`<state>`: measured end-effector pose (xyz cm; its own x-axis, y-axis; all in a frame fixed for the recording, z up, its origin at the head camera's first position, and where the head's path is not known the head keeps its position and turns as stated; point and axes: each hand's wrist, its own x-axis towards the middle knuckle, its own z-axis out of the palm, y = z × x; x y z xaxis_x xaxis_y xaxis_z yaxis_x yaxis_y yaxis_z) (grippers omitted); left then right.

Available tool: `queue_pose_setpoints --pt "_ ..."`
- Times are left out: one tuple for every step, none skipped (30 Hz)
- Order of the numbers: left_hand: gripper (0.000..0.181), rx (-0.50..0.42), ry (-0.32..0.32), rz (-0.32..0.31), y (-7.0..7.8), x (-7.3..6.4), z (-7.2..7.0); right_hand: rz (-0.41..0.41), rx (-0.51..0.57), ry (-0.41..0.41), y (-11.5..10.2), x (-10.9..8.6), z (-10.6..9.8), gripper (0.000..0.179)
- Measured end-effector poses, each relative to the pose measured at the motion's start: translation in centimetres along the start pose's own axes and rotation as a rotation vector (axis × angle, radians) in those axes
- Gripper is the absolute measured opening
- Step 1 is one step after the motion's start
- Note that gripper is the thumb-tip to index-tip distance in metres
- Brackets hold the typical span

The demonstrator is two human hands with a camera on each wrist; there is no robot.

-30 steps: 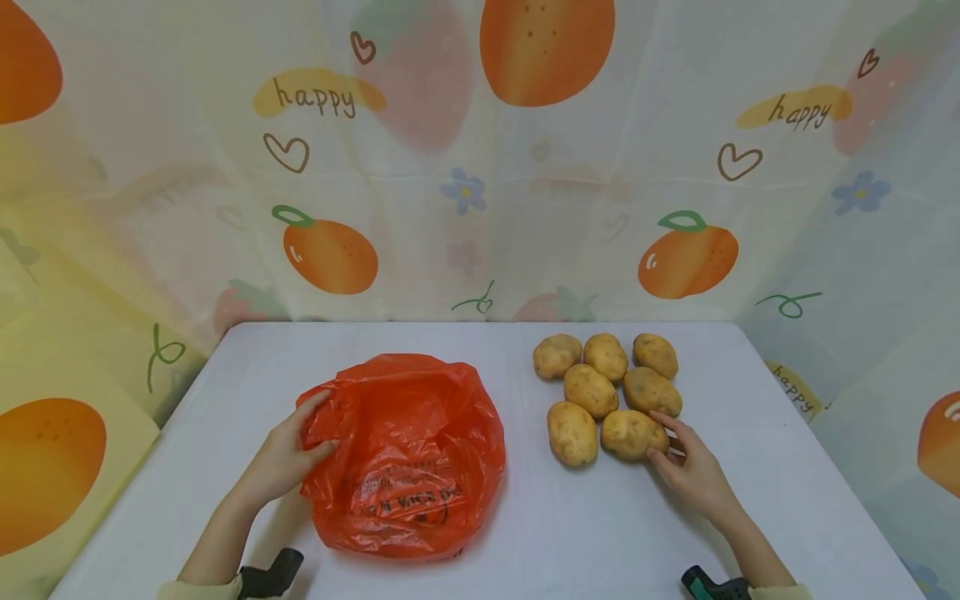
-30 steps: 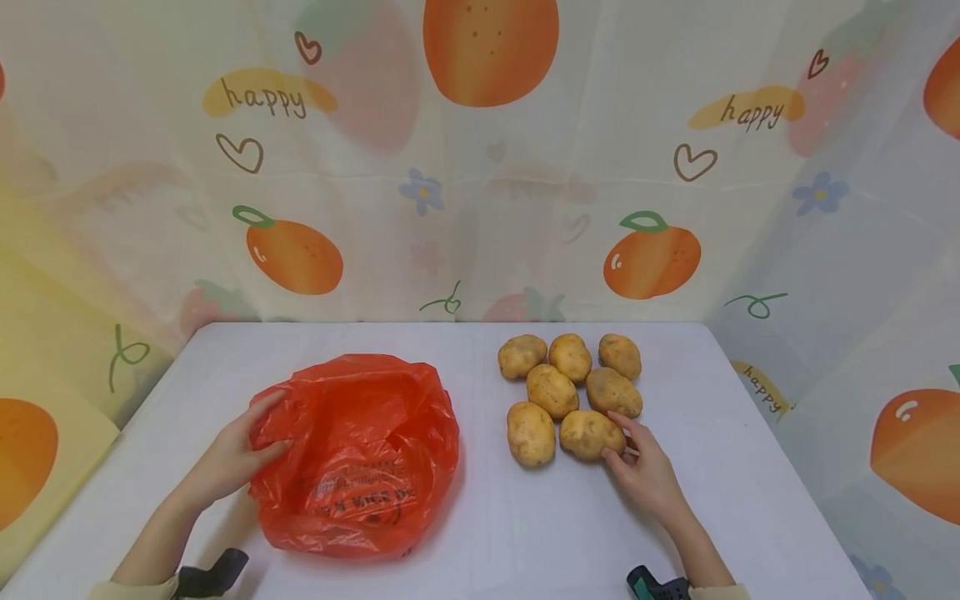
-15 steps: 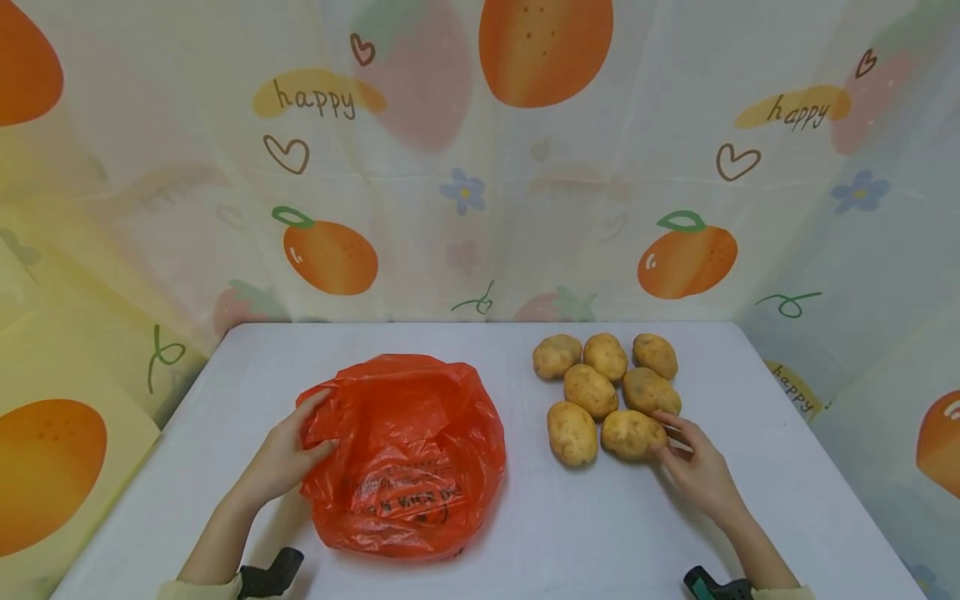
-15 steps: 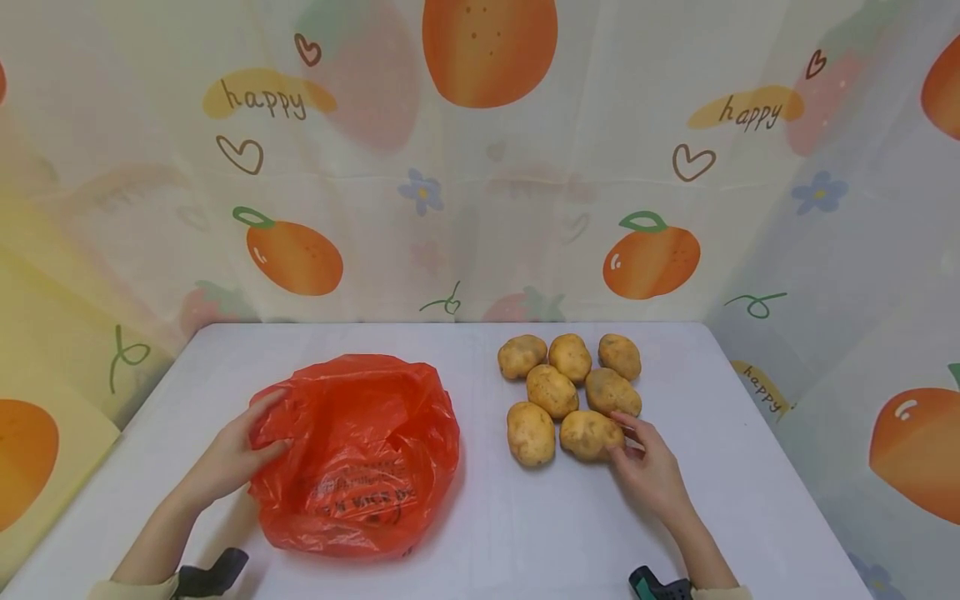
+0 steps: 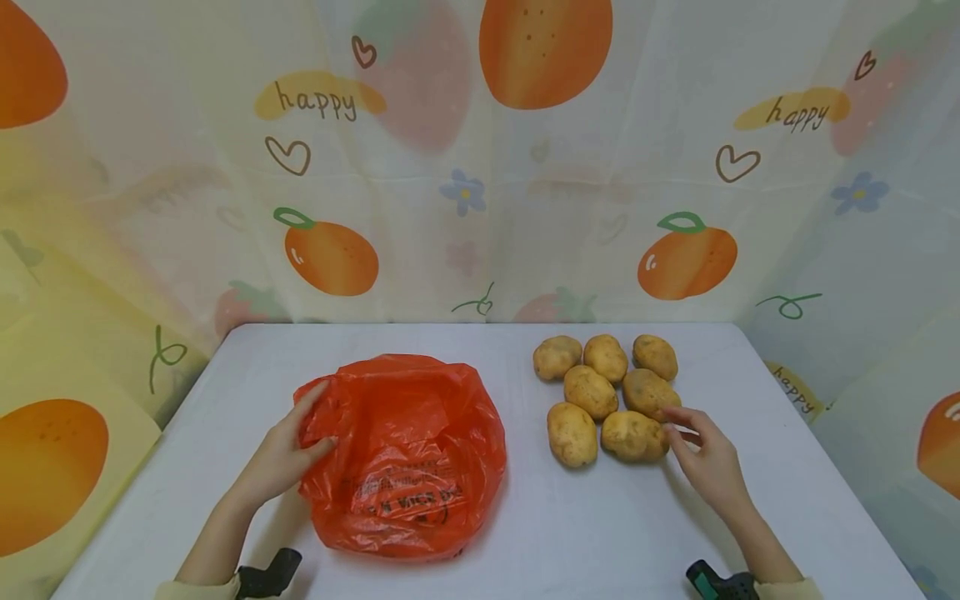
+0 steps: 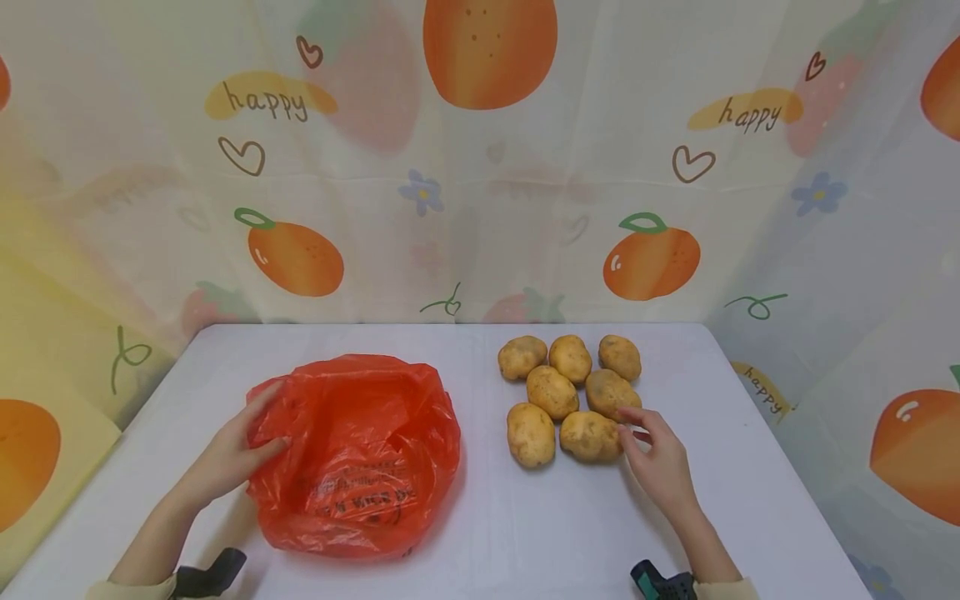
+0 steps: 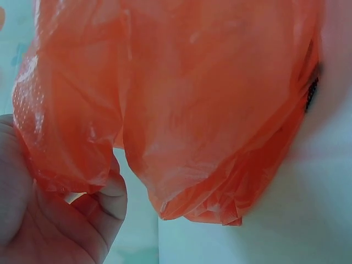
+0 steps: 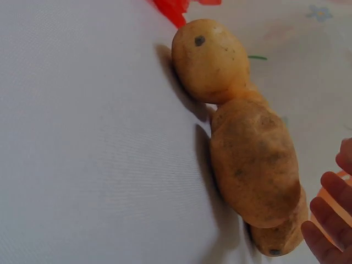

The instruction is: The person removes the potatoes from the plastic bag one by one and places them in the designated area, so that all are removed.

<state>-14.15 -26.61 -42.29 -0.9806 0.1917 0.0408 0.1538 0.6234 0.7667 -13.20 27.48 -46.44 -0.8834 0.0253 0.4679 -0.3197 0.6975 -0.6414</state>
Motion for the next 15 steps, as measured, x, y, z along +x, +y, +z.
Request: queue_pose_setpoints --pt "0.079 0.000 0.004 0.015 0.0 0.0 -0.1 -0.005 -0.004 -0.009 -0.3 0.2 -0.1 0.024" --pt "0.080 0.000 0.007 0.029 -0.1 0.0 -0.1 -0.019 -0.012 -0.014 -0.4 0.3 -0.2 0.024" --pt "0.079 0.001 0.008 0.040 -0.1 -0.1 -0.1 -0.030 -0.021 -0.021 -0.5 0.4 -0.3 0.024" --pt "0.079 0.003 0.010 0.050 -0.2 -0.1 -0.2 -0.046 -0.030 -0.026 -0.7 0.6 -0.4 0.024" --pt "0.078 0.002 0.009 0.054 -0.2 -0.1 -0.2 -0.062 -0.037 -0.029 -0.8 0.7 -0.5 0.024" --pt "0.077 -0.001 0.007 0.057 -0.2 -0.1 -0.2 -0.077 -0.043 -0.027 -1.0 0.9 -0.6 0.025" --pt "0.075 0.001 0.004 0.056 -0.2 -0.2 -0.3 -0.091 -0.051 -0.026 -1.1 1.0 -0.7 0.025" --pt "0.074 0.008 0.004 0.057 -0.1 -0.2 -0.3 -0.105 -0.059 -0.027 -1.2 1.2 -0.8 0.026" --pt "0.073 0.017 0.004 0.059 0.0 -0.2 -0.3 -0.116 -0.065 -0.028 -1.3 1.3 -0.9 0.026" --pt "0.072 0.031 0.006 0.065 0.0 -0.2 -0.3 -0.126 -0.069 -0.028 -1.4 1.5 -0.9 0.027" --pt "0.072 0.048 0.012 0.076 0.1 -0.2 -0.4 -0.134 -0.074 -0.028 -1.4 1.6 -1.0 0.027" --pt "0.071 0.065 0.017 0.085 0.1 -0.3 -0.4 -0.140 -0.079 -0.031 -1.4 1.7 -1.1 0.028" --pt "0.070 0.080 0.021 0.095 0.2 -0.3 -0.5 -0.144 -0.087 -0.034 -1.5 1.8 -1.2 0.029" --pt "0.069 0.091 0.026 0.110 0.3 -0.3 -0.6 -0.148 -0.098 -0.038 -1.5 1.9 -1.3 0.029" --pt "0.068 0.101 0.029 0.124 0.3 -0.3 -0.8 -0.150 -0.110 -0.041 -1.6 2.0 -1.4 0.030"
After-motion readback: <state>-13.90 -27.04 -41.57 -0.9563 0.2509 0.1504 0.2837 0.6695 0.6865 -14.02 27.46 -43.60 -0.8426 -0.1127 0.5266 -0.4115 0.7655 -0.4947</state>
